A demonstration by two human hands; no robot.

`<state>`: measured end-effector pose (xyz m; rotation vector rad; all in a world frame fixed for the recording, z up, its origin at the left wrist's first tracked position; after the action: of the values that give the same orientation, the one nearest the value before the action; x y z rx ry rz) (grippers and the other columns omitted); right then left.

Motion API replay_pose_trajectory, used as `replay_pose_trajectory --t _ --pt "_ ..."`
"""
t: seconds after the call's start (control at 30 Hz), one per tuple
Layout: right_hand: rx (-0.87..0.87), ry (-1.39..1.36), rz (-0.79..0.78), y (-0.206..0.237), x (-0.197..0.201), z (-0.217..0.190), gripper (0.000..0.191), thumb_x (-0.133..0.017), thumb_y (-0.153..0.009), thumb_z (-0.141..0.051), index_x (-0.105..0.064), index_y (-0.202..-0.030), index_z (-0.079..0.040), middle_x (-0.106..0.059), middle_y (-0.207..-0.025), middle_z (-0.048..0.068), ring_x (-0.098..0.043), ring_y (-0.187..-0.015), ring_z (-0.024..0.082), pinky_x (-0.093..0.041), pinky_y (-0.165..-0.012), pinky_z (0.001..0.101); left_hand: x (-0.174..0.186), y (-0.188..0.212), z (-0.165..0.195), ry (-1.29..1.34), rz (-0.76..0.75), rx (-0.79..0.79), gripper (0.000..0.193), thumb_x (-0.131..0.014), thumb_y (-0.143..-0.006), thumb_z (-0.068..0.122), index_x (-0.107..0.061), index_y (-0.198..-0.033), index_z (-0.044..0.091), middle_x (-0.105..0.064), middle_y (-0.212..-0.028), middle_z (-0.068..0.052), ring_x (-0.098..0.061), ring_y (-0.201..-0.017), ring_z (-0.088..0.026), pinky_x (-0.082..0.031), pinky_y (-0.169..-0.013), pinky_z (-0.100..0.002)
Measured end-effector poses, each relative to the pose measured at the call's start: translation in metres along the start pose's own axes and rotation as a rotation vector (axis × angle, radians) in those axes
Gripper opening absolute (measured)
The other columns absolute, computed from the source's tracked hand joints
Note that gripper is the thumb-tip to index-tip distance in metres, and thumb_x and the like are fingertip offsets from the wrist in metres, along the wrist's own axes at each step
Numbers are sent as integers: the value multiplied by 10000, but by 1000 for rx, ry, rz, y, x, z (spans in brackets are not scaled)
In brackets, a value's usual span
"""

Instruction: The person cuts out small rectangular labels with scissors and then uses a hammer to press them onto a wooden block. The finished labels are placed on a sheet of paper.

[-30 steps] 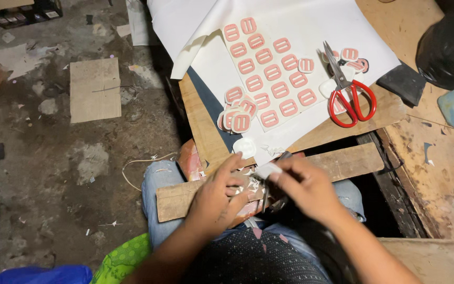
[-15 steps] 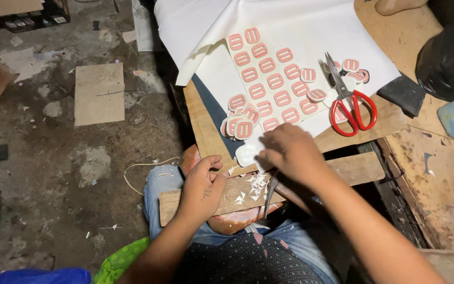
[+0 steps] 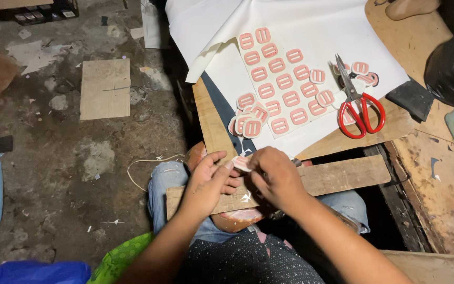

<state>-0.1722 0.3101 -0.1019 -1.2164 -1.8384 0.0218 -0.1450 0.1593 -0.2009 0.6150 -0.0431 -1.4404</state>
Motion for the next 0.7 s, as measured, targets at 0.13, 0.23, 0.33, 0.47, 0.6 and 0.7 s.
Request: replay_pose_trajectory --t 0.13,0.23,0.33,0.47,0.6,0.7 --pt "53 -61 5 16 1 -29 246 -704 -805 -8 -620 -1036 -27 -634 -1074 117 -648 -974 305 -522 -846 361 -10 16 7 63 -91 -145 374 -596 -911 10 -536 -1276 -44 -725 -1094 -103 -699 -936 -147 -562 -782 -259" --pt "-113 -238 55 20 6 -22 227 -670 -849 4 -608 -1066 -16 -623 -1088 109 -653 -971 261 -530 -862 331 -15 27 4 96 -143 -210 274 -568 -946 -16 -584 -1209 -91 -729 -1106 -140 -704 -997 -152 -565 -889 -261" --pt "-222 -308 -21 23 -1 -12 326 -757 -822 -56 -633 -1115 18 -633 -1032 112 -643 -923 245 -511 -819 336 -23 37 -4 48 -206 -177 244 -591 -923 -73 -584 -1165 -106 -710 -1070 -130 -683 -977 -143 -558 -878 -275" --pt "-201 -240 -23 27 -2 -10 186 -744 -887 -92 -698 -1049 -15 -683 -955 96 -685 -876 212 -536 -779 308 -28 49 -12 -85 -204 -69 345 -569 -897 -67 -592 -1241 -57 -690 -1014 -83 -652 -900 -123 -524 -778 -269" --pt "-556 -269 147 44 12 13 170 -716 -896 -141 -696 -1028 -36 -754 -846 61 -714 -728 214 -557 -670 293 -8 57 -4 -289 -49 -76 354 -596 -885 -41 -606 -1238 -26 -712 -991 -81 -636 -836 -113 -511 -720 -251" --pt "-432 -84 -32 38 14 -6 129 -753 -875 -129 -721 -960 -38 -743 -848 99 -742 -754 232 -557 -682 302 19 55 28 -255 107 -318 348 -564 -942 -27 -589 -1289 -40 -718 -1062 -99 -661 -905 -109 -528 -787 -236"
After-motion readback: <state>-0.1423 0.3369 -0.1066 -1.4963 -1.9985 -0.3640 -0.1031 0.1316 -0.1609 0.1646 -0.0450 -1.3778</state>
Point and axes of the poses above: each hand's wrist, its own y-axis away from the middle knuckle, its own x-axis out of the back of the hand, z = x × y, the point moved 8 cm from there along -y, towards the middle knuckle
